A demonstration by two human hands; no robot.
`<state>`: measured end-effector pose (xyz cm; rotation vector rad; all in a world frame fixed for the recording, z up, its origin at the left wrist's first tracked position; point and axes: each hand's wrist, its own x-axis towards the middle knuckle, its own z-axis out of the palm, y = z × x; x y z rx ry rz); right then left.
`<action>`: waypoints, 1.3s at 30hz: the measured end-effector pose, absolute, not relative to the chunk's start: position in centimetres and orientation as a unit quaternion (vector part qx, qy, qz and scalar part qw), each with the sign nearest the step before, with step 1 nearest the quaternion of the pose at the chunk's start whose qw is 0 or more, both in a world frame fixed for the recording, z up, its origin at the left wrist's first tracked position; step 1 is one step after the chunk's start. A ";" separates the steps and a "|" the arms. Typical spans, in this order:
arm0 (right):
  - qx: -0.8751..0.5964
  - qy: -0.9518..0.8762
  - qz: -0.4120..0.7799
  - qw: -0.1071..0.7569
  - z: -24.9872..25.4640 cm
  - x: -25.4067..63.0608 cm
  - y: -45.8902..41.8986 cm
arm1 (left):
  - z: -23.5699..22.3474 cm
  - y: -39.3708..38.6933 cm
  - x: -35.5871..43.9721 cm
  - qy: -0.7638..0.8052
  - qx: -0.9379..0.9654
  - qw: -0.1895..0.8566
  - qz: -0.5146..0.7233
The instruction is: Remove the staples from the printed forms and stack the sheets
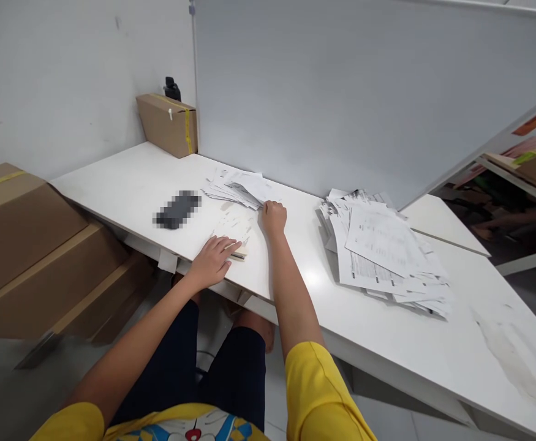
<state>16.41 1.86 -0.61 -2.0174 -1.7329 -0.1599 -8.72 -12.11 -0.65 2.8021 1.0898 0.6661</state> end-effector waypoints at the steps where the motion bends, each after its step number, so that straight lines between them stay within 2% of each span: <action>1: -0.734 -0.633 -0.056 0.239 -0.7 16.4 1.8 | -0.6 -12.1 -8.7 0.353 0.910 0.028 0.216; 11: -0.679 -0.704 -0.022 0.205 -1.3 16.3 3.2 | -0.3 -12.6 -8.6 0.361 0.910 0.015 0.202; 15: -0.672 -0.705 -0.006 0.227 -1.2 16.8 3.2 | -0.2 -12.6 -8.6 0.364 0.910 0.011 0.196; 27: -0.702 -0.664 0.032 0.256 -1.0 16.6 3.7 | -0.4 -12.7 -8.4 0.369 0.907 -0.003 0.202; 39: -0.730 -0.642 0.062 0.226 -1.4 17.3 6.4 | -0.3 -12.9 -8.3 0.372 0.904 -0.008 0.211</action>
